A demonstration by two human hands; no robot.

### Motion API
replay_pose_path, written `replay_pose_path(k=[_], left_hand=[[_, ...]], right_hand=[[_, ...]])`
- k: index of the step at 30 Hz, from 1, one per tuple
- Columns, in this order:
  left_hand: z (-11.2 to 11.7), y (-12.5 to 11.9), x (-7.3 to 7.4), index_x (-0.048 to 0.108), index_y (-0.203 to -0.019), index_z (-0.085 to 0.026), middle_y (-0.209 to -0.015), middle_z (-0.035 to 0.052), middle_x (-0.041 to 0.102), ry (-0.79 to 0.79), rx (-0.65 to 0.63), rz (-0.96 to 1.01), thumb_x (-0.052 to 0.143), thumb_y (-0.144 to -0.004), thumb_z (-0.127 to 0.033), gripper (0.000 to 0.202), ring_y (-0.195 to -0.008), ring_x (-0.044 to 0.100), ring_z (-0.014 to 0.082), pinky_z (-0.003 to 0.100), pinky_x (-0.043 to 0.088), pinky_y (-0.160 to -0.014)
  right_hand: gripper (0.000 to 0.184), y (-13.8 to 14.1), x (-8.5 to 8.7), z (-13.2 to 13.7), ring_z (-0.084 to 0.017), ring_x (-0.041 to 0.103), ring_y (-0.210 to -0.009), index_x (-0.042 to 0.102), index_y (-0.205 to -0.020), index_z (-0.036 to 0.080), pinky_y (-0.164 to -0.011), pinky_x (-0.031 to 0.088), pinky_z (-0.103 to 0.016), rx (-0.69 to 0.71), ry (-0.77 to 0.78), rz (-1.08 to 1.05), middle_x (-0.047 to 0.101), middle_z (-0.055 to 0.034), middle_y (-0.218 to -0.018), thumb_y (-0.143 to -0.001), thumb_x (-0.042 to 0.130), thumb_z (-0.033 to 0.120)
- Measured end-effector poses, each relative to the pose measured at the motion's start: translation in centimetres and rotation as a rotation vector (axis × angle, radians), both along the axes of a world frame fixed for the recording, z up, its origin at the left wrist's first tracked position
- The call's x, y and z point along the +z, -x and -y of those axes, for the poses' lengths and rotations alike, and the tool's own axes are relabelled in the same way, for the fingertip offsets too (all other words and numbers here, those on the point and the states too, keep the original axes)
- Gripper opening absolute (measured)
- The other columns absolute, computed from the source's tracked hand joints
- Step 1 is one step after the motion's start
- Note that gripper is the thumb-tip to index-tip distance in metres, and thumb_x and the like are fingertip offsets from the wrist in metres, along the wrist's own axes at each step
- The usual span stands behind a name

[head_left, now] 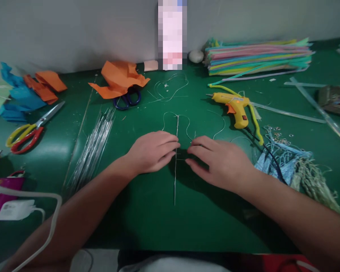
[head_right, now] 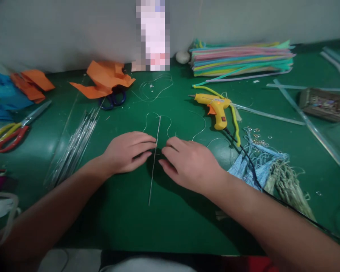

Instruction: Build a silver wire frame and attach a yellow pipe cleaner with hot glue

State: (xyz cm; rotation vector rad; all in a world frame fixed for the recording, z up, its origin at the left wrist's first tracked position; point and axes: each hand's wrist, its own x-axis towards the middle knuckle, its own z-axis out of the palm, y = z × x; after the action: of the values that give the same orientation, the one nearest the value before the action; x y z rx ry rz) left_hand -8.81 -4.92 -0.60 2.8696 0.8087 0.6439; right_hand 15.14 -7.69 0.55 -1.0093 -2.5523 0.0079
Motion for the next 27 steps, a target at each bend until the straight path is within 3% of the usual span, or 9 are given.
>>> replay_pose_path(k=[5, 8, 10, 12, 14, 16, 19, 27], left_hand=[[-1.6, -0.5, 2.2, 0.07, -0.106, -0.015, -0.108, 0.0085, 0.074, 0.156, 0.312, 0.108, 0.056, -0.093, -0.021, 0.02, -0.096, 0.069, 0.0203, 0.033, 0.055, -0.08], [-4.7, -0.8, 1.7, 0.073, -0.101, -0.016, -0.102, 0.0069, 0.075, 0.2, 0.437, 0.109, 0.058, -0.088, -0.017, 0.02, -0.083, 0.067, 0.0171, 0.031, 0.053, -0.072], [-7.0, -1.0, 0.6, 0.073, -0.101, -0.016, -0.101, 0.0073, 0.074, 0.227, 0.469, 0.135, 0.059, -0.085, -0.015, 0.021, -0.083, 0.066, 0.0168, 0.031, 0.053, -0.073], [-9.0, -1.2, -0.6, 0.074, -0.096, -0.016, -0.101, 0.0073, 0.073, 0.287, 0.509, 0.145, 0.061, -0.082, -0.013, 0.02, -0.084, 0.065, 0.0172, 0.033, 0.054, -0.076], [-10.1, -1.4, -1.5, 0.074, -0.096, -0.018, -0.103, 0.006, 0.073, 0.288, 0.502, 0.128, 0.061, -0.081, -0.011, 0.021, -0.091, 0.065, 0.0186, 0.035, 0.054, -0.083], [-10.5, -1.5, -2.1, 0.074, -0.095, -0.021, -0.104, 0.0048, 0.073, 0.251, 0.482, 0.118, 0.061, -0.081, -0.011, 0.021, -0.097, 0.064, 0.0203, 0.036, 0.053, -0.086], [-10.3, -1.3, -2.4, 0.074, -0.095, -0.022, -0.107, 0.005, 0.072, 0.188, 0.434, 0.113, 0.062, -0.083, -0.015, 0.019, -0.103, 0.062, 0.0224, 0.038, 0.052, -0.088], [-10.3, -1.2, -2.4, 0.071, -0.091, -0.019, -0.103, 0.0052, 0.07, 0.107, 0.295, 0.057, 0.061, -0.086, -0.018, 0.012, -0.097, 0.06, 0.0224, 0.038, 0.05, -0.086]], right_hand=[[0.026, -2.1, 4.2, -1.2, -0.013, 0.059, -0.062, 0.07, -0.096, 0.017, -0.053, 0.042, -0.029, -0.157, 0.056, -0.059, 0.07, -0.007, -0.091, -0.094, 0.055, 0.038], [0.03, -2.4, 6.3, -3.3, -0.01, 0.055, -0.053, 0.072, -0.088, 0.016, -0.049, 0.038, -0.026, -0.255, 0.186, -0.059, 0.067, -0.0043, -0.074, -0.089, 0.06, 0.043], [0.024, -1.5, 6.6, -5.4, -0.01, 0.054, -0.053, 0.073, -0.084, 0.017, -0.049, 0.037, -0.026, -0.384, 0.302, -0.002, 0.067, -0.002, -0.071, -0.084, 0.065, 0.039], [0.015, -0.1, 5.7, -7.5, -0.014, 0.059, -0.062, 0.073, -0.084, 0.02, -0.055, 0.041, -0.029, -0.442, 0.383, 0.052, 0.069, -0.0012, -0.075, -0.08, 0.069, 0.033], [0.016, 1.3, 4.0, -9.4, -0.02, 0.064, -0.08, 0.073, -0.093, 0.022, -0.061, 0.043, -0.032, -0.435, 0.38, 0.091, 0.072, -0.0035, -0.093, -0.083, 0.064, 0.03], [0.022, 2.3, 2.0, -10.7, -0.023, 0.063, -0.092, 0.072, -0.102, 0.022, -0.068, 0.044, -0.033, -0.426, 0.35, 0.113, 0.071, -0.006, -0.103, -0.083, 0.061, 0.028], [0.025, 2.8, -0.1, -11.4, -0.024, 0.062, -0.093, 0.072, -0.105, 0.021, -0.07, 0.041, -0.033, -0.436, 0.314, 0.136, 0.069, -0.008, -0.105, -0.086, 0.058, 0.028], [0.023, 3.1, -1.3, -11.1, -0.02, 0.057, -0.083, 0.07, -0.095, 0.017, -0.061, 0.032, -0.031, -0.439, 0.256, 0.164, 0.065, -0.0092, -0.101, -0.091, 0.048, 0.023]])
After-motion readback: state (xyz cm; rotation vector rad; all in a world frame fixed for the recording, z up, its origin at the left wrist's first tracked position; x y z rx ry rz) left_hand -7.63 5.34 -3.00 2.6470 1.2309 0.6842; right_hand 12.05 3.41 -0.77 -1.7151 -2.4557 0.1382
